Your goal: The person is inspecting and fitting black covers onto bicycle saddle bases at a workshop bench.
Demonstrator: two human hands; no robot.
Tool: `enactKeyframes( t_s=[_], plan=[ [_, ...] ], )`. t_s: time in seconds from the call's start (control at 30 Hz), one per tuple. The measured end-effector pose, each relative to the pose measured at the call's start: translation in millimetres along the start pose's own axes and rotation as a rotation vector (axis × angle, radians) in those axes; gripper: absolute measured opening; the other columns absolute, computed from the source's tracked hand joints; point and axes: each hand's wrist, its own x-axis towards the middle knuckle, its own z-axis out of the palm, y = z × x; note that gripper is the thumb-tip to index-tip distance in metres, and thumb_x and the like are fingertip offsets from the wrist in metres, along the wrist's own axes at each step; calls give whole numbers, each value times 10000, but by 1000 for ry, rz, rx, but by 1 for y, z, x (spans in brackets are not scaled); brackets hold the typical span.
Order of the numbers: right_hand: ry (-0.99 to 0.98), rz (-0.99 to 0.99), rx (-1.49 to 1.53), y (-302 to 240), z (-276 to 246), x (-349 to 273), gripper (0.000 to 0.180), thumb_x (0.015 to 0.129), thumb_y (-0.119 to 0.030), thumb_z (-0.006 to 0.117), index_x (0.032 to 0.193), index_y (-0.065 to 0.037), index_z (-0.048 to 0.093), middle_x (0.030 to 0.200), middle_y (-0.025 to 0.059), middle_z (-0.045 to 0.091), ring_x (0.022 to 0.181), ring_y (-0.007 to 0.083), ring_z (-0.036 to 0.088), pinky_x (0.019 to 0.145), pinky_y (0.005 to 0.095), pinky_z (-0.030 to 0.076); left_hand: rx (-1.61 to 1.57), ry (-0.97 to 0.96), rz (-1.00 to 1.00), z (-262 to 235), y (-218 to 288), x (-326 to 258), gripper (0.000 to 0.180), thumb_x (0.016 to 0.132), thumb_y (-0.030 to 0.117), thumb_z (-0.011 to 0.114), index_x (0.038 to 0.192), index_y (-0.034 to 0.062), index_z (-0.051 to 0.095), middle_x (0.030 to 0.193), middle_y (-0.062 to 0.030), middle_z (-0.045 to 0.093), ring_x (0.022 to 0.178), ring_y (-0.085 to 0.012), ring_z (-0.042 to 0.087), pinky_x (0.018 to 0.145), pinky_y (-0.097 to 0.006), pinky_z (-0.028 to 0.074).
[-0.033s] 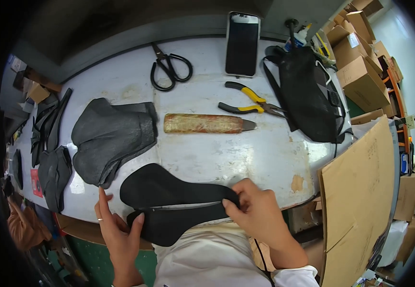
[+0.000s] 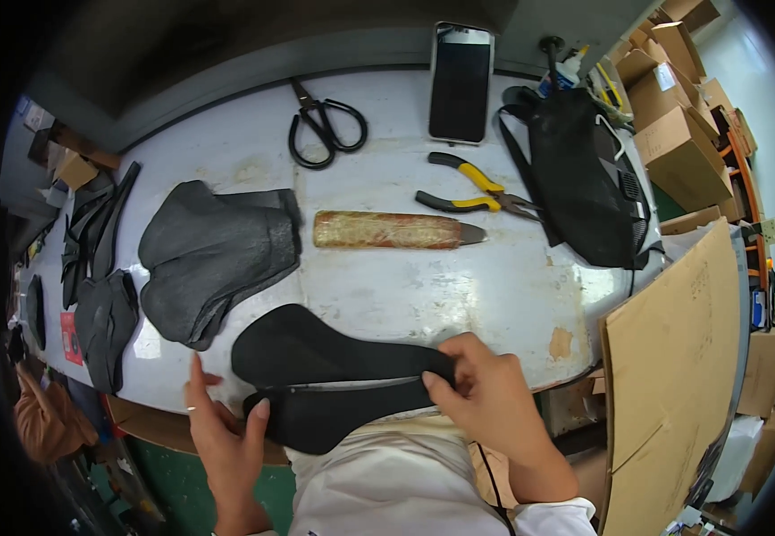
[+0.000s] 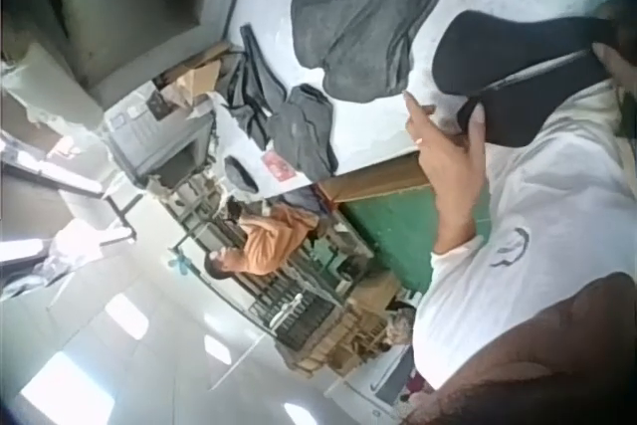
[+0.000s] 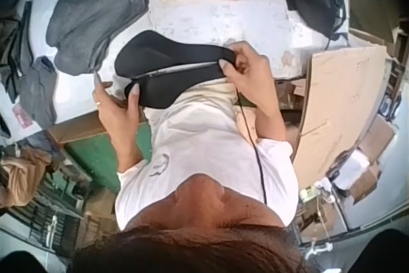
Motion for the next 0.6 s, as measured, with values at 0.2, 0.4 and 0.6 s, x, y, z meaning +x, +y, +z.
enactKeyframes(
  t_s=[0.2,0.4,0.6],
  plan=[
    [-119,-15,155,11,-4,0,231,853,-45,710,1036,54,607,614,34,626,524,46,590,456,185,458,-651,42,-118,21,-13,-30,831,687,-10,807,1396,13,373,975,-33,462,759,-98,505,683,-232,459],
    [-470,-227,418,31,-20,-2,262,926,-221,665,1002,25,617,656,40,611,561,62,551,480,220,385,-1554,-19,-489,9,4,-12,439,839,124,700,1215,-10,518,1027,-111,641,928,-191,647,840,-338,537],
    [-266,4,1159,-18,62,-12,839,945,-668,361,1394,41,375,1275,222,533,1107,279,587,970,418,449,-1398,-405,-309,-13,12,4,260,779,130,719,941,-50,623,908,-144,654,786,-222,644,693,-316,527]
  ],
)
